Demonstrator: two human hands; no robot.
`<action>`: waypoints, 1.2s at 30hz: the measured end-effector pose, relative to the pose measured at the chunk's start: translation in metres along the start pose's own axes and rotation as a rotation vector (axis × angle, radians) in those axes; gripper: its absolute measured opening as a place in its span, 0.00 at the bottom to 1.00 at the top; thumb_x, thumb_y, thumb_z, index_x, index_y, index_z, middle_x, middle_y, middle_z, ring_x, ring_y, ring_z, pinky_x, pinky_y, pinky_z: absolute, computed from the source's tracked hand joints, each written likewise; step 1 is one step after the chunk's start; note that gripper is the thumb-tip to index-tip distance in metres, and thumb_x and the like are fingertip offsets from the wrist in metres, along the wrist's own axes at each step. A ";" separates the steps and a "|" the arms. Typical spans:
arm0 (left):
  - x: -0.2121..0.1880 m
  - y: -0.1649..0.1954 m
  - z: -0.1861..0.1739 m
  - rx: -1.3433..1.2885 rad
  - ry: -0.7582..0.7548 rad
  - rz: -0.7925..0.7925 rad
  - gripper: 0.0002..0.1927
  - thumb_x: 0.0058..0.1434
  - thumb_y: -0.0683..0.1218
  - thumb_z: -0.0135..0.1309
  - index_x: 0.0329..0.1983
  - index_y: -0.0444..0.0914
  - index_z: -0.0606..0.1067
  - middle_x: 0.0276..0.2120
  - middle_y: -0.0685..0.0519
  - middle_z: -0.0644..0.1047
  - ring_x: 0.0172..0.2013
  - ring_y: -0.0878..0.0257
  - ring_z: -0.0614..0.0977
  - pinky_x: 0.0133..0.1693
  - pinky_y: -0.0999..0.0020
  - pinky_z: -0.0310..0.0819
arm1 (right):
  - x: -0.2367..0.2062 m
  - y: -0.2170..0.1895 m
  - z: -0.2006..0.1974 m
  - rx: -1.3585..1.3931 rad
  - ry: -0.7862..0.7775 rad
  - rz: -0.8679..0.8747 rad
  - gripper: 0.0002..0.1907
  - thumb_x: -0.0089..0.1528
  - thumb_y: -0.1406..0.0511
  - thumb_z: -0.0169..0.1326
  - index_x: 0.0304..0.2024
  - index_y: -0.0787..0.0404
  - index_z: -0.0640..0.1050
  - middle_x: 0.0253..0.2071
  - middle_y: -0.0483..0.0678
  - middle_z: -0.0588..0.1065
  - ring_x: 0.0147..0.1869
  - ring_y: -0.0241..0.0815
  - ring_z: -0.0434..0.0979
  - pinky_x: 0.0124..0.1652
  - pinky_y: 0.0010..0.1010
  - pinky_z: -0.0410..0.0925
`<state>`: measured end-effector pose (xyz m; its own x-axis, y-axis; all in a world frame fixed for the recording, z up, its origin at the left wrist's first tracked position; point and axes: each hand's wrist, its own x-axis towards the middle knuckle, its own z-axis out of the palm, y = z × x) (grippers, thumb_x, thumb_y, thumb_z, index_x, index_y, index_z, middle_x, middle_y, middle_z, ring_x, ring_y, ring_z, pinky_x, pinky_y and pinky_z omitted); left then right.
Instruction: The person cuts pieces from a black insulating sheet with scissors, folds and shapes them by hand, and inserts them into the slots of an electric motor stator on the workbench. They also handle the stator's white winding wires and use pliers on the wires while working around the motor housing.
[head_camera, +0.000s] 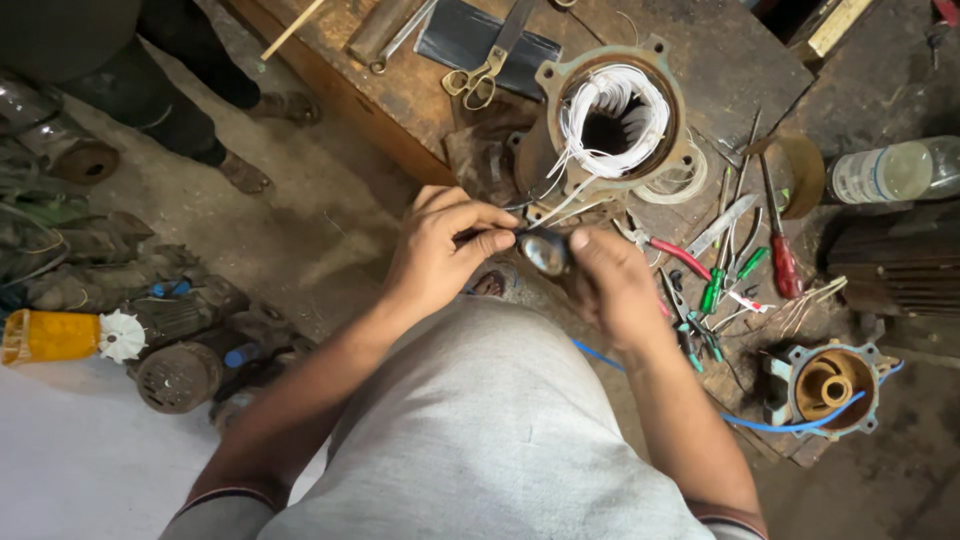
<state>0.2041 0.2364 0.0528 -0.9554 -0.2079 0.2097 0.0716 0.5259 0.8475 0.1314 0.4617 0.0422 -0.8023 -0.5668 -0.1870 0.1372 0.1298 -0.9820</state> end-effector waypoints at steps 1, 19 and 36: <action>0.000 0.001 -0.001 0.019 0.011 0.031 0.12 0.58 0.53 0.65 0.37 0.40 0.84 0.30 0.56 0.78 0.42 0.56 0.75 0.47 0.61 0.68 | 0.001 -0.005 -0.004 0.371 -0.070 0.130 0.12 0.71 0.62 0.50 0.50 0.64 0.76 0.19 0.40 0.65 0.21 0.33 0.61 0.24 0.26 0.57; -0.002 0.004 0.002 0.058 0.056 0.177 0.07 0.61 0.46 0.64 0.39 0.38 0.81 0.42 0.50 0.76 0.48 0.51 0.76 0.53 0.57 0.69 | 0.004 -0.014 -0.006 0.224 -0.090 0.065 0.19 0.77 0.59 0.52 0.31 0.59 0.74 0.18 0.41 0.65 0.21 0.36 0.64 0.24 0.25 0.60; -0.017 0.025 0.047 0.215 -0.037 0.204 0.09 0.66 0.44 0.56 0.41 0.32 0.72 0.44 0.39 0.75 0.45 0.42 0.77 0.46 0.50 0.70 | -0.031 0.006 0.012 -0.407 0.147 -0.431 0.10 0.69 0.61 0.55 0.49 0.60 0.75 0.53 0.57 0.73 0.59 0.56 0.74 0.58 0.42 0.68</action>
<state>0.2090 0.2917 0.0480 -0.9377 -0.0513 0.3437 0.2050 0.7171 0.6661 0.1638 0.4706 0.0413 -0.8119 -0.5230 0.2593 -0.4277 0.2307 -0.8740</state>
